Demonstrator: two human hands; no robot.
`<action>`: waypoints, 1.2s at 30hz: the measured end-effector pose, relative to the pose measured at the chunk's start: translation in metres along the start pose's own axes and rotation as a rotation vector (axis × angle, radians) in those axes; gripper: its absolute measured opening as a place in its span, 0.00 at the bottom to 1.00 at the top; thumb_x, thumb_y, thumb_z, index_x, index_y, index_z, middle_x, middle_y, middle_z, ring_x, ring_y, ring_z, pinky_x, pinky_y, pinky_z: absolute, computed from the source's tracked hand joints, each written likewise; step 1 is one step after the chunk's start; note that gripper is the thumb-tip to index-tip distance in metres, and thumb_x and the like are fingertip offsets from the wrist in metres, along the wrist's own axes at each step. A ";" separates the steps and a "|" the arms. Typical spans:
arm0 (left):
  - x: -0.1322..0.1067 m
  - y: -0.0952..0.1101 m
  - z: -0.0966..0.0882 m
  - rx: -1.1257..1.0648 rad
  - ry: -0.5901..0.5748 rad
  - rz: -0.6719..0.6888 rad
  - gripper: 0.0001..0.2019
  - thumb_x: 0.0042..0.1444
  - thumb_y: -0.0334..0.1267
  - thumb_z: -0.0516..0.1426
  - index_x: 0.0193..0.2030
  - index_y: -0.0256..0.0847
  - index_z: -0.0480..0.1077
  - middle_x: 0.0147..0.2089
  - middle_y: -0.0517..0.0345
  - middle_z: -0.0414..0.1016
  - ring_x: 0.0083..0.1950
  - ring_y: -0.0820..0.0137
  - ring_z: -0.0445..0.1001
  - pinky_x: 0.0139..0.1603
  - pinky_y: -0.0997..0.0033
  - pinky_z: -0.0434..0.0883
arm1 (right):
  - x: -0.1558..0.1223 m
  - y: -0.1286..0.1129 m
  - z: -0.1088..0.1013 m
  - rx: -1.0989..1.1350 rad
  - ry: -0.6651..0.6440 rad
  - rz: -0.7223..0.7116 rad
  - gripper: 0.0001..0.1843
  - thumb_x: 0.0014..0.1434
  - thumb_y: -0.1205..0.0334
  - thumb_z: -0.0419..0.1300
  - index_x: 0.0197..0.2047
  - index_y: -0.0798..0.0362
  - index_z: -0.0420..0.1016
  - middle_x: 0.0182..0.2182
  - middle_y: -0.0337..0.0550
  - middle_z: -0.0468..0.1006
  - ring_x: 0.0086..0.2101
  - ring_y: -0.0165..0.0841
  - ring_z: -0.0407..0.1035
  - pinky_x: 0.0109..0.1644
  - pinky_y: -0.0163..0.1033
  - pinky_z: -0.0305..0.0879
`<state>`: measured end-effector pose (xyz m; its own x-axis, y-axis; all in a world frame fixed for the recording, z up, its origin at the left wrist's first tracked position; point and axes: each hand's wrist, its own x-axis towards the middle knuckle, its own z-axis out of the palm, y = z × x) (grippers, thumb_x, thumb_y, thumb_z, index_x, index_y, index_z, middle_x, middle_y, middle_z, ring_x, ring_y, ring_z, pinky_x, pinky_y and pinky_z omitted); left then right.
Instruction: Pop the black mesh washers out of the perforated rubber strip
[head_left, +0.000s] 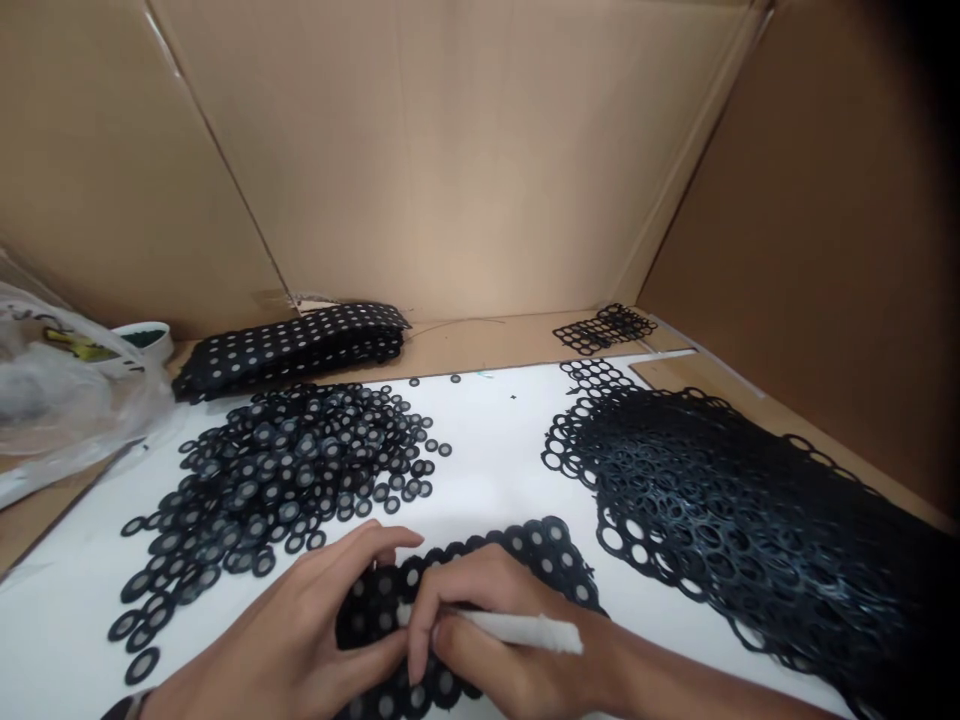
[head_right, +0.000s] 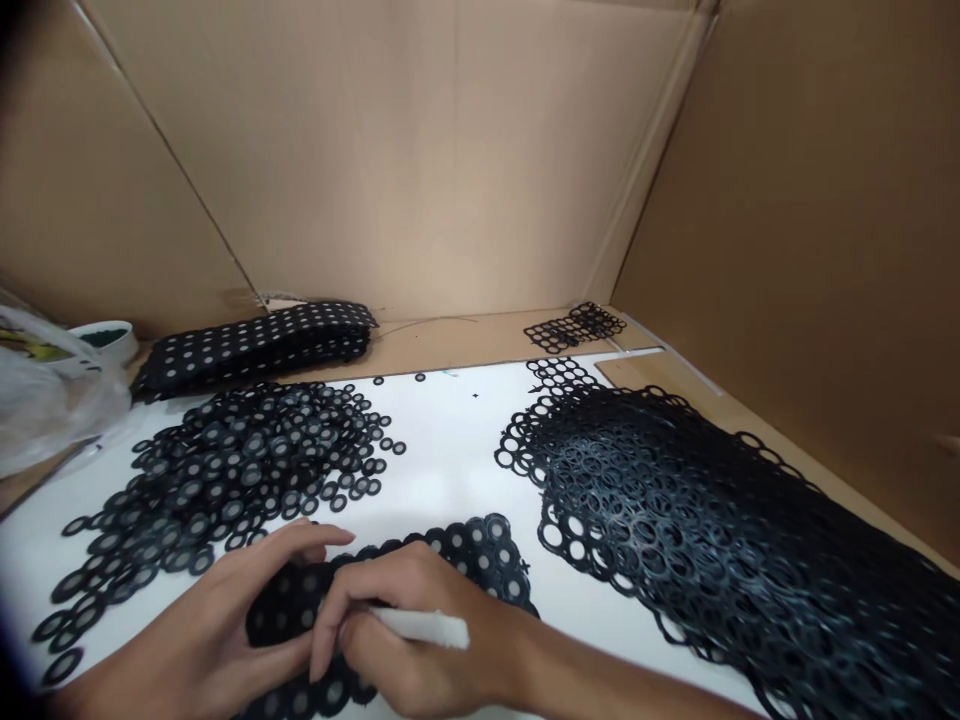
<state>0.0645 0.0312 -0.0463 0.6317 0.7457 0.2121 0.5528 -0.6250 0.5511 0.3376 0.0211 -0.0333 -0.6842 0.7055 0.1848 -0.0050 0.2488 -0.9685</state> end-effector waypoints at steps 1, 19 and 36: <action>-0.001 -0.001 0.000 -0.013 -0.024 -0.026 0.31 0.69 0.41 0.68 0.74 0.62 0.63 0.62 0.65 0.85 0.58 0.70 0.87 0.59 0.78 0.82 | 0.000 0.000 0.000 0.006 0.001 0.013 0.16 0.73 0.69 0.56 0.40 0.58 0.86 0.27 0.38 0.77 0.26 0.25 0.67 0.31 0.28 0.62; 0.010 0.000 -0.007 -0.446 -0.279 -0.446 0.19 0.72 0.59 0.64 0.61 0.51 0.75 0.55 0.59 0.86 0.59 0.61 0.85 0.62 0.66 0.77 | -0.007 -0.011 -0.017 -0.018 0.103 0.158 0.11 0.72 0.69 0.58 0.41 0.55 0.82 0.27 0.33 0.73 0.27 0.28 0.65 0.33 0.33 0.59; 0.008 -0.001 -0.004 -0.429 -0.182 -0.432 0.20 0.73 0.59 0.62 0.65 0.55 0.73 0.47 0.61 0.88 0.53 0.61 0.86 0.49 0.70 0.77 | -0.006 -0.005 -0.010 -0.149 0.036 0.163 0.08 0.69 0.69 0.58 0.49 0.52 0.76 0.25 0.29 0.68 0.23 0.25 0.60 0.29 0.31 0.54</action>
<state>0.0670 0.0386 -0.0421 0.5036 0.8351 -0.2215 0.5354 -0.1004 0.8386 0.3486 0.0224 -0.0278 -0.6409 0.7668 0.0365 0.2126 0.2230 -0.9513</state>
